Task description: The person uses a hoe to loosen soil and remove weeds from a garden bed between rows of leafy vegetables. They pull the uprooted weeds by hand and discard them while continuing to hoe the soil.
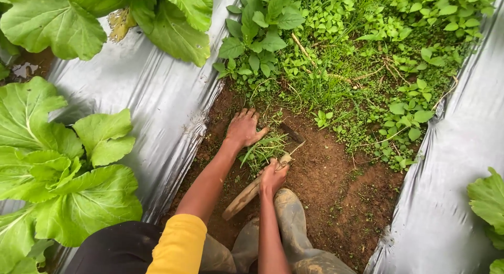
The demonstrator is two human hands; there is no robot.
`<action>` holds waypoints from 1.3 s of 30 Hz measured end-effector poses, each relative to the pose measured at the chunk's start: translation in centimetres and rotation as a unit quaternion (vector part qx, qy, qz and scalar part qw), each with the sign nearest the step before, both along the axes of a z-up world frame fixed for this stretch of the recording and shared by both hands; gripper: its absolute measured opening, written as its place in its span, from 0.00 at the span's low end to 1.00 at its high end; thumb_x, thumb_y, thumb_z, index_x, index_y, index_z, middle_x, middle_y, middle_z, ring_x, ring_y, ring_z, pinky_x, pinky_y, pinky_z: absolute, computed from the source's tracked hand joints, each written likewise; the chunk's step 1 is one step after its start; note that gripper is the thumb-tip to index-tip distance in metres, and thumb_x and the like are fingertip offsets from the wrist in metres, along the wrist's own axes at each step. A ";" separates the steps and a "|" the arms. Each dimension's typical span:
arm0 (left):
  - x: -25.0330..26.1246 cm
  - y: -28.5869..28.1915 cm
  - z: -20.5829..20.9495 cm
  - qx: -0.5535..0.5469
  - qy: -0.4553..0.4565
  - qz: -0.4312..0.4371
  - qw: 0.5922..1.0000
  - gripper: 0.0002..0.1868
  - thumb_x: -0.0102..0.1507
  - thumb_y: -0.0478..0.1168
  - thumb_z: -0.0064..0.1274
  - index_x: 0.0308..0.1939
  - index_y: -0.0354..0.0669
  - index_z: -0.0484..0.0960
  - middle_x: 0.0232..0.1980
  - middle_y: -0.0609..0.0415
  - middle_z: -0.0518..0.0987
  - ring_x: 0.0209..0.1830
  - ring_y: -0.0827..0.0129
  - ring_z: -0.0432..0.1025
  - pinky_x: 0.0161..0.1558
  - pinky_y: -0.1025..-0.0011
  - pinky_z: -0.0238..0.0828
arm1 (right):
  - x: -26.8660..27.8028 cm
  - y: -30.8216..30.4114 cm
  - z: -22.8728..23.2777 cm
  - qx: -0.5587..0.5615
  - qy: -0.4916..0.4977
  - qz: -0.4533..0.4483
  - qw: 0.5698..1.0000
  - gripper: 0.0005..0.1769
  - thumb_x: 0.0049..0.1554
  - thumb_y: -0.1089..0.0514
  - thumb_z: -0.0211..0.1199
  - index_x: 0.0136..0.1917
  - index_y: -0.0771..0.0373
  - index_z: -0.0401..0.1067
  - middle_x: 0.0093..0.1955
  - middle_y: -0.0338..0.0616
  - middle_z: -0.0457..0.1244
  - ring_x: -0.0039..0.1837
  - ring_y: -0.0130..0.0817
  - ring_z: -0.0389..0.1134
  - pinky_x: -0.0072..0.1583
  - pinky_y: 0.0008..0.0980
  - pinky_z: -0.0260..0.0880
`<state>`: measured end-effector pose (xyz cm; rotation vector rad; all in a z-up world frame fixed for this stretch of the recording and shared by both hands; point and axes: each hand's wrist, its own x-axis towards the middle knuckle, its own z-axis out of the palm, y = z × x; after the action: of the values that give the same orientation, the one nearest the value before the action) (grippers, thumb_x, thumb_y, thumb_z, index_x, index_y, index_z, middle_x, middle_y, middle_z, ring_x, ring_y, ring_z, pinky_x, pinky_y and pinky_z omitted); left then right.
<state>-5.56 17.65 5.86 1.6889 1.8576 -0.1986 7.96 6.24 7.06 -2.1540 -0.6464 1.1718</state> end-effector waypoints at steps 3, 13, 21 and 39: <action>-0.3 -2.1 1.2 0.014 -0.018 0.063 0.998 0.43 0.67 0.70 0.32 0.73 0.40 0.66 0.77 0.39 0.62 0.77 0.43 0.57 0.70 0.41 0.61 | 0.4 0.2 -4.9 0.021 -0.012 -0.028 0.999 0.15 0.56 0.50 0.58 0.52 0.58 0.64 0.33 0.44 0.66 0.31 0.36 0.70 0.45 0.44 0.68; 3.0 -7.9 3.9 0.085 -0.104 0.296 0.946 0.42 0.67 0.65 0.43 0.69 0.30 0.68 0.69 0.33 0.68 0.74 0.43 0.62 0.71 0.52 0.63 | -1.9 -2.9 -8.0 -0.001 0.016 -0.039 0.999 0.29 0.63 0.52 0.51 0.70 0.76 0.62 0.66 0.68 0.62 0.70 0.64 0.62 0.70 0.54 0.59; 3.7 -8.6 5.0 0.083 -0.077 0.307 0.945 0.38 0.70 0.63 0.37 0.68 0.31 0.71 0.69 0.32 0.71 0.75 0.48 0.62 0.74 0.52 0.58 | -1.6 -3.0 -10.9 0.003 -0.034 -0.050 0.998 0.24 0.59 0.51 0.54 0.63 0.68 0.68 0.56 0.66 0.67 0.64 0.66 0.66 0.62 0.59 0.63; -0.5 3.0 -5.3 0.211 -0.240 0.572 0.755 0.17 0.71 0.39 0.44 0.37 0.59 0.90 0.24 0.62 0.75 0.15 0.76 0.53 0.21 0.68 0.49 | -0.1 -2.8 -11.8 0.011 0.060 -0.026 0.998 0.11 0.65 0.63 0.50 0.59 0.65 0.67 0.31 0.37 0.57 0.27 0.27 0.53 0.28 0.29 0.55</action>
<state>-6.09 20.69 0.56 0.4322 2.2139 1.1118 7.85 3.47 -4.72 -2.0529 -0.5448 1.2490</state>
